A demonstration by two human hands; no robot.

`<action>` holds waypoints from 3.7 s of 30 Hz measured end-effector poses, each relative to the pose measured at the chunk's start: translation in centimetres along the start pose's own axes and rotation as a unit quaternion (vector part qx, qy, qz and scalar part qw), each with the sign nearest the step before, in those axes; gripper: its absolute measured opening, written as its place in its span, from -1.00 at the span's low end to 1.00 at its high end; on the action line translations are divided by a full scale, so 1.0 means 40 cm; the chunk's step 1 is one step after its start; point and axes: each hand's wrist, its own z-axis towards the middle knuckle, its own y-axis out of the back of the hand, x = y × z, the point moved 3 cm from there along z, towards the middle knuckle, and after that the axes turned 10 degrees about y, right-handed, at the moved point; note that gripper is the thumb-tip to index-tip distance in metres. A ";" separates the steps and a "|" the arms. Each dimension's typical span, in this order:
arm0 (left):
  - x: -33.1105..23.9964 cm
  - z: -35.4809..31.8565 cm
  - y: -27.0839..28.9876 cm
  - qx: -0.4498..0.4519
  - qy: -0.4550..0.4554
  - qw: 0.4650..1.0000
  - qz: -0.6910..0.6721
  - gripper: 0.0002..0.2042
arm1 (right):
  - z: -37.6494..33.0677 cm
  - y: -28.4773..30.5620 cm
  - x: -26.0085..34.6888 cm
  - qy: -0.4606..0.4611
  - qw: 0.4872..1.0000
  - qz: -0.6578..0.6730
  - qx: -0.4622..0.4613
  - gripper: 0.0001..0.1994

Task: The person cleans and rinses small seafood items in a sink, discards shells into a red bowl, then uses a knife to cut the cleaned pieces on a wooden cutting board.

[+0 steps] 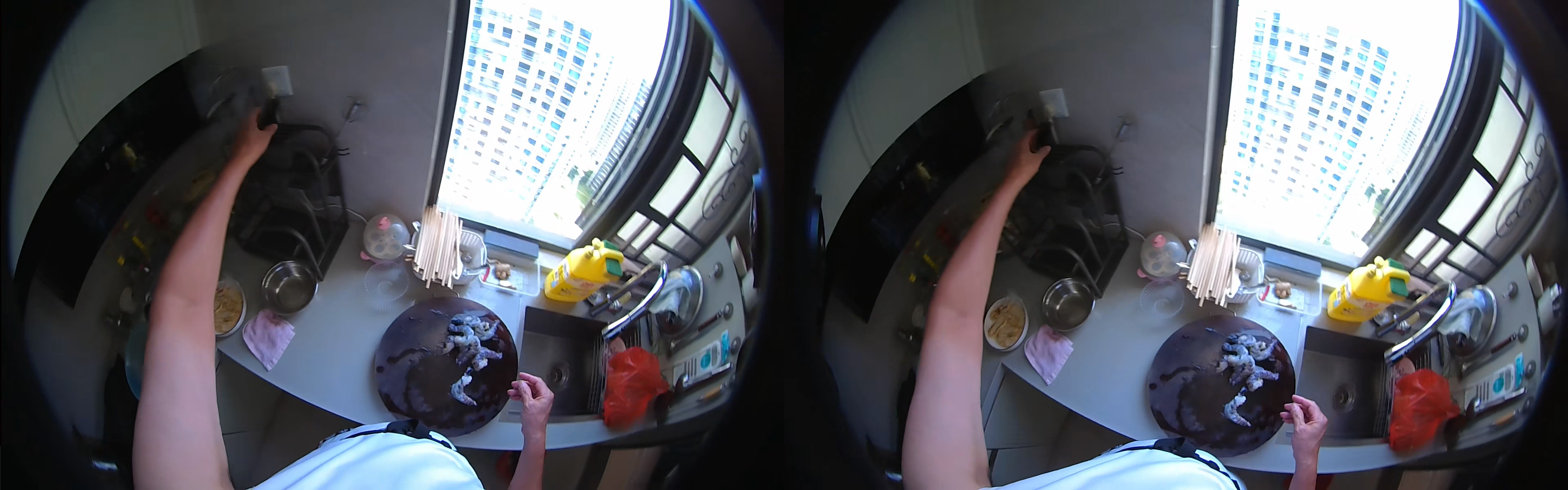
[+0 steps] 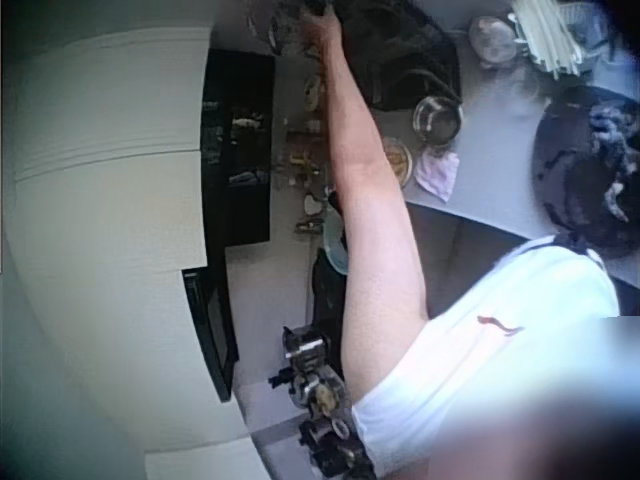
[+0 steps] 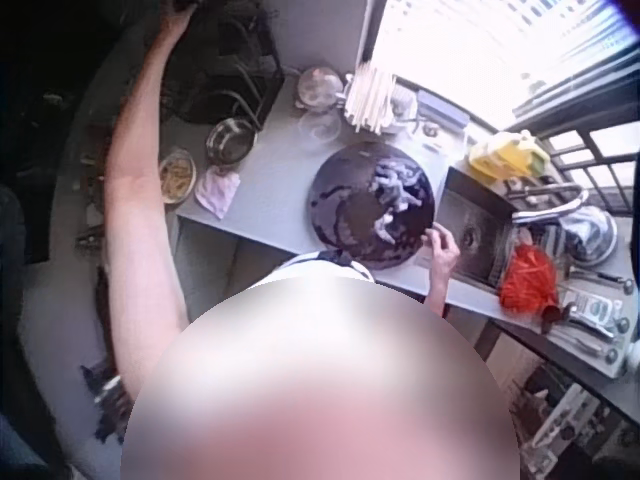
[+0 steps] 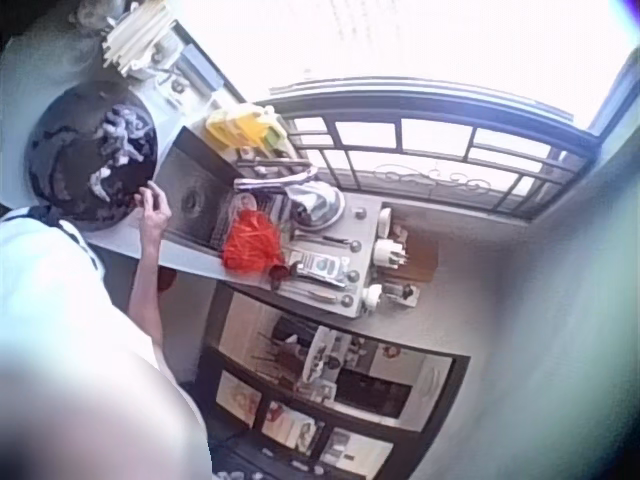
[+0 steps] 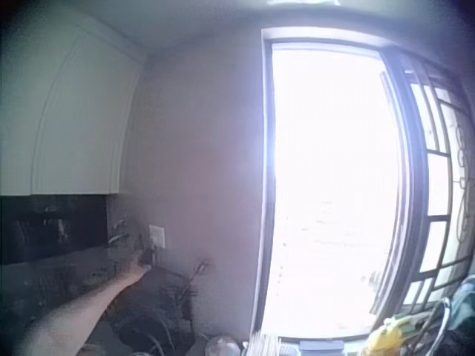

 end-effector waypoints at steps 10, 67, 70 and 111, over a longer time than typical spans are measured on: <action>0.138 0.126 -0.053 0.065 0.041 0.996 -0.038 -0.29 | -0.162 -0.009 0.083 -0.020 0.996 0.002 -0.081 -0.81; -0.712 -1.483 -0.338 0.403 -0.109 0.908 -0.041 -0.81 | -0.147 0.215 -0.127 -0.094 0.986 -0.030 0.133 -0.83; -0.756 -1.443 -0.326 0.438 -0.105 0.889 -0.082 -0.79 | -0.149 0.208 -0.134 -0.098 0.982 -0.028 0.159 -0.75; -0.650 -1.542 -0.321 0.428 -0.270 0.861 -0.054 -0.91 | -0.167 0.140 -0.137 -0.044 0.956 -0.098 0.273 -0.84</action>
